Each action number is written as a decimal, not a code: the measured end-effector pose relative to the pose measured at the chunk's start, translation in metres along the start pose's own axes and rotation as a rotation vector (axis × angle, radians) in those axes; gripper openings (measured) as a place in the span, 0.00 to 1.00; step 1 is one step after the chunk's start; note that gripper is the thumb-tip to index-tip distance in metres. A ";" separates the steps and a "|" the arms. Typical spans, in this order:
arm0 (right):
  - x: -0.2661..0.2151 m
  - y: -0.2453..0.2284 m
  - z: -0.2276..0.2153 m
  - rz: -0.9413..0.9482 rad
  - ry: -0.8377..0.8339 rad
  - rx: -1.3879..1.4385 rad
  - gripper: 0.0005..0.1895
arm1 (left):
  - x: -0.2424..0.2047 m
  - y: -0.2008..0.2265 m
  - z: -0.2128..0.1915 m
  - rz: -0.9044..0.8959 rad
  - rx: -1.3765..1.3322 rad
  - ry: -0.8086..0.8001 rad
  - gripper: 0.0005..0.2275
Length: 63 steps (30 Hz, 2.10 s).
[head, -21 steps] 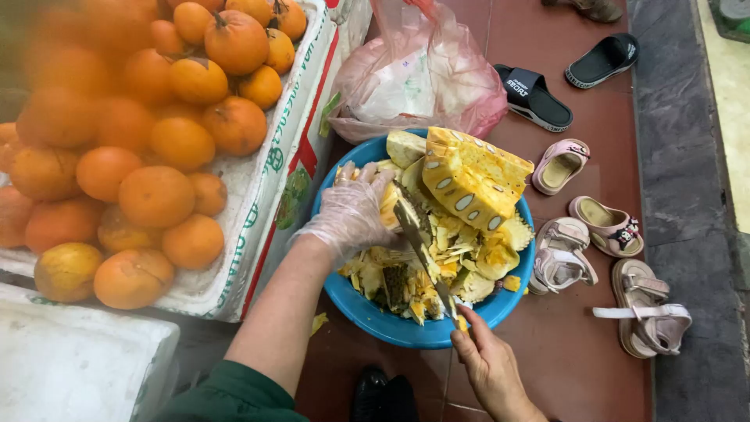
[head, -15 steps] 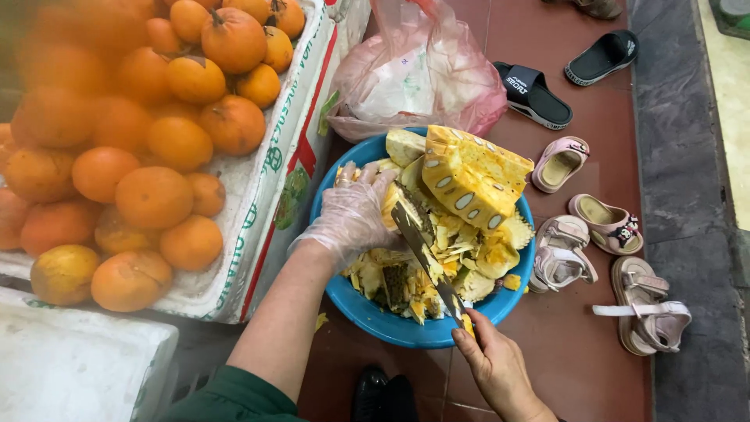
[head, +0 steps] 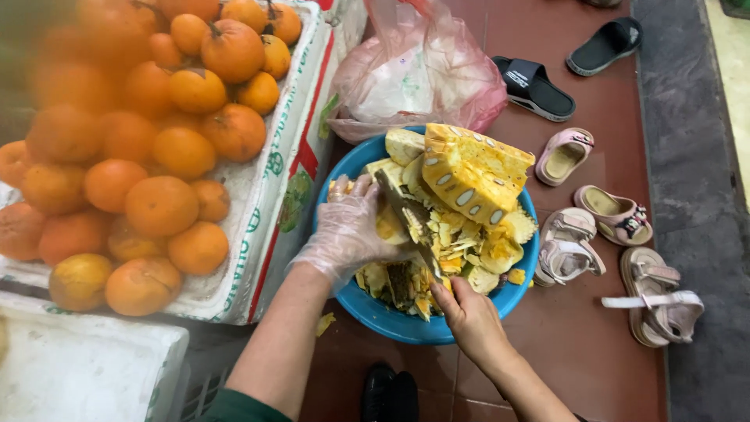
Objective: Peeling and cutting a jackfruit into smaller pieces using a large knife
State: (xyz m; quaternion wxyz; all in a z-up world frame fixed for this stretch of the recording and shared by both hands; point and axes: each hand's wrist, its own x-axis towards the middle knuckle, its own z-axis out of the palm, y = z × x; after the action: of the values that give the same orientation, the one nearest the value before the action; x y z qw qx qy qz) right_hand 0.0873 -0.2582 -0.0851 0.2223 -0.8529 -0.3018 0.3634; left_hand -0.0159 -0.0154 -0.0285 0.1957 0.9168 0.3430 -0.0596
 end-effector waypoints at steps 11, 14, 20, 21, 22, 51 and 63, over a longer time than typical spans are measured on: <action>-0.007 -0.012 -0.002 0.134 -0.122 -0.071 0.29 | -0.005 -0.017 0.012 -0.024 0.038 -0.019 0.59; 0.034 -0.013 0.006 0.081 -0.117 -0.020 0.33 | -0.012 -0.011 0.011 -0.055 0.117 -0.083 0.56; 0.003 0.025 0.008 0.102 -0.136 0.109 0.32 | -0.012 -0.021 0.015 -0.047 0.117 -0.073 0.52; -0.011 0.036 0.008 0.154 -0.177 0.093 0.31 | -0.011 -0.027 0.016 -0.043 0.101 -0.040 0.51; -0.010 0.038 0.010 0.156 -0.182 0.091 0.31 | -0.011 -0.028 0.018 -0.047 0.100 -0.043 0.51; 0.091 0.078 0.056 0.285 -0.218 0.386 0.34 | -0.024 -0.080 0.068 0.118 -0.105 0.358 0.52; 0.054 -0.005 0.007 0.494 -0.464 0.294 0.40 | -0.006 -0.097 0.075 0.343 -0.190 0.379 0.55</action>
State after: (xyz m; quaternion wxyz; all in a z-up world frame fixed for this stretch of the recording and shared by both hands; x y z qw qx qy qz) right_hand 0.1100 -0.2164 -0.1129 0.1736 -0.7539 -0.0736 0.6293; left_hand -0.0823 0.0178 -0.1271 0.2203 0.9338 0.2173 0.1797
